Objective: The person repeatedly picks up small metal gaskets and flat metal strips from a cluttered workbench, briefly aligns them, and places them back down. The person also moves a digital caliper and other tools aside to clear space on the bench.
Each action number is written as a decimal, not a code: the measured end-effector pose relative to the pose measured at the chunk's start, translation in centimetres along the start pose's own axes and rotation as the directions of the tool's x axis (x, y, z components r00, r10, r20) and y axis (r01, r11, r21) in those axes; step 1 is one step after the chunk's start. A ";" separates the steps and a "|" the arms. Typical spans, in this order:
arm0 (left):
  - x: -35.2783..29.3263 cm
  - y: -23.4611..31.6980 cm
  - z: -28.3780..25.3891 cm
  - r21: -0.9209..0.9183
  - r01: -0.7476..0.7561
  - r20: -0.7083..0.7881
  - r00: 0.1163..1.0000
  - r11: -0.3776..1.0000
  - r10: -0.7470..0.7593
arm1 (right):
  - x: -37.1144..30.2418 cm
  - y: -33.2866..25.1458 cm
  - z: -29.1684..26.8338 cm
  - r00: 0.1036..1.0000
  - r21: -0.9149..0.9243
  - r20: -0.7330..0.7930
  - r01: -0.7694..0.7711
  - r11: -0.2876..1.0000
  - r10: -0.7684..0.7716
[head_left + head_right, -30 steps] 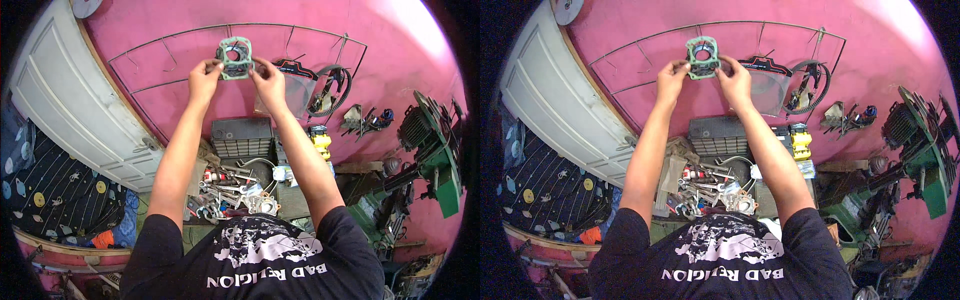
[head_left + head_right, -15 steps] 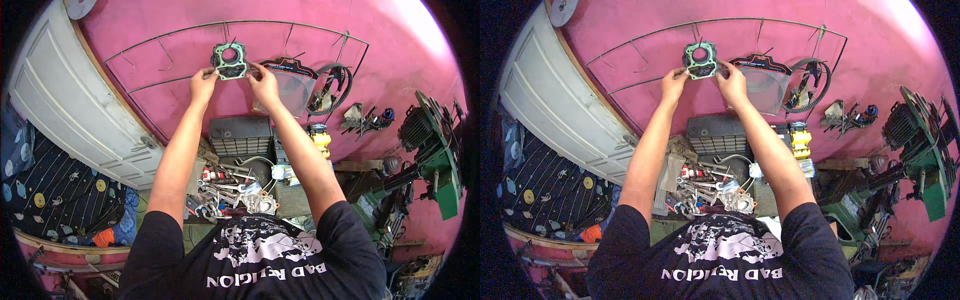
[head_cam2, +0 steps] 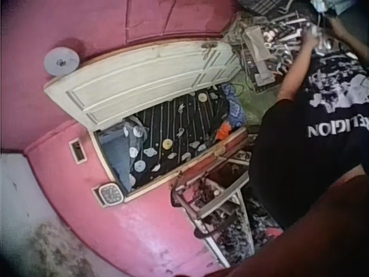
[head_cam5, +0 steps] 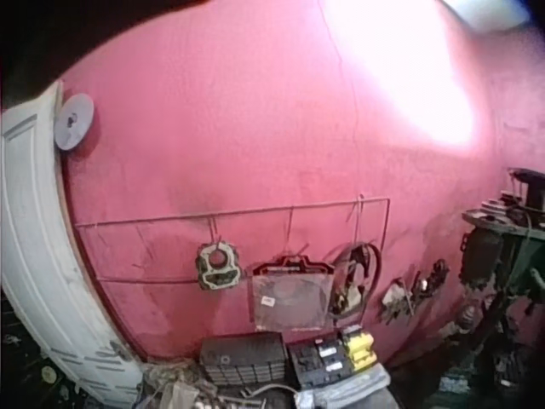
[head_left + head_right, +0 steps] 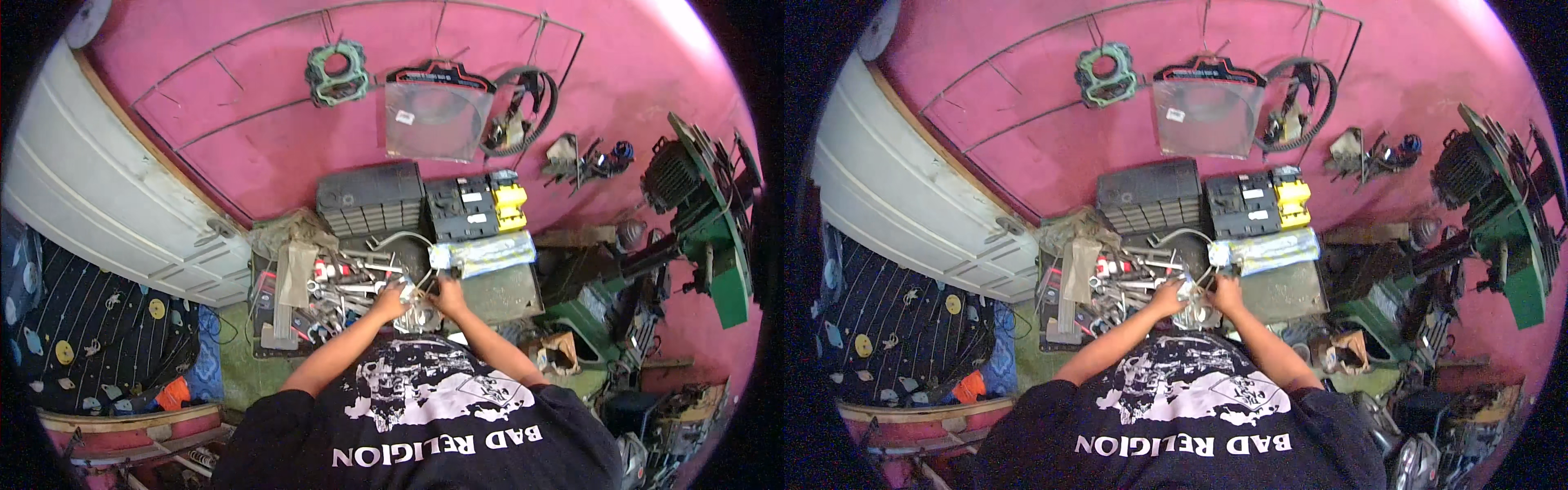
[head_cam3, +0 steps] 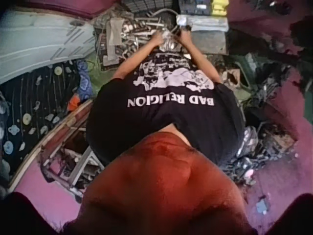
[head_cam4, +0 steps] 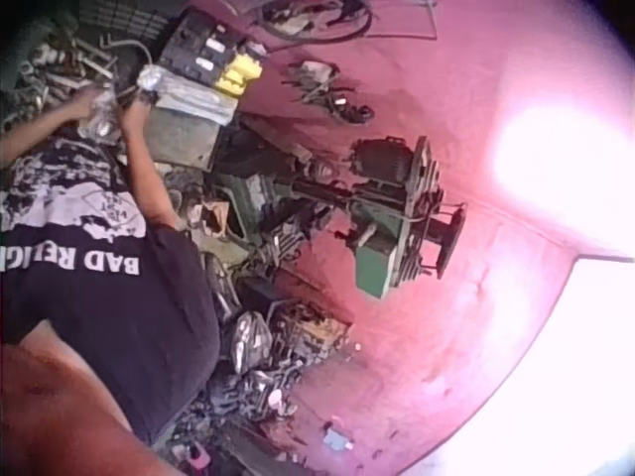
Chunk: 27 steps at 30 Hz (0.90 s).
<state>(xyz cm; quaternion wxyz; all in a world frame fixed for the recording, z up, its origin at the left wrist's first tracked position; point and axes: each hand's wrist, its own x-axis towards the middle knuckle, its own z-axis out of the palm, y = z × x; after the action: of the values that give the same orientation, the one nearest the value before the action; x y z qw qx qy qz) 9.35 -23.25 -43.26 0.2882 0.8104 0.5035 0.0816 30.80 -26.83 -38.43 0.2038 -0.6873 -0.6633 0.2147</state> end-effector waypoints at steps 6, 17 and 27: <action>-1.9 0.8 0.0 0.104 0.084 0.091 0.991 0.991 -0.094 | -0.6 1.8 0.7 0.947 -0.221 0.246 -0.154 0.963 0.207; -3.8 3.1 -1.7 0.030 0.125 -0.060 0.991 0.992 -0.123 | -3.2 0.8 -0.2 0.976 -0.220 0.173 -0.093 0.971 0.133; -3.8 0.5 -3.2 -0.483 0.133 -0.195 0.947 0.865 -0.255 | -0.4 -1.3 -2.8 0.992 0.196 -0.109 -0.041 0.980 0.063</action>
<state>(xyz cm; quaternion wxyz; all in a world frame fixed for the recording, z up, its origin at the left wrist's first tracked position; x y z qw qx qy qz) 6.53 -25.50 -39.70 0.4137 0.6456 0.5813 0.2722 31.33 -27.17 -35.40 0.3017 -0.6926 -0.6083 0.2433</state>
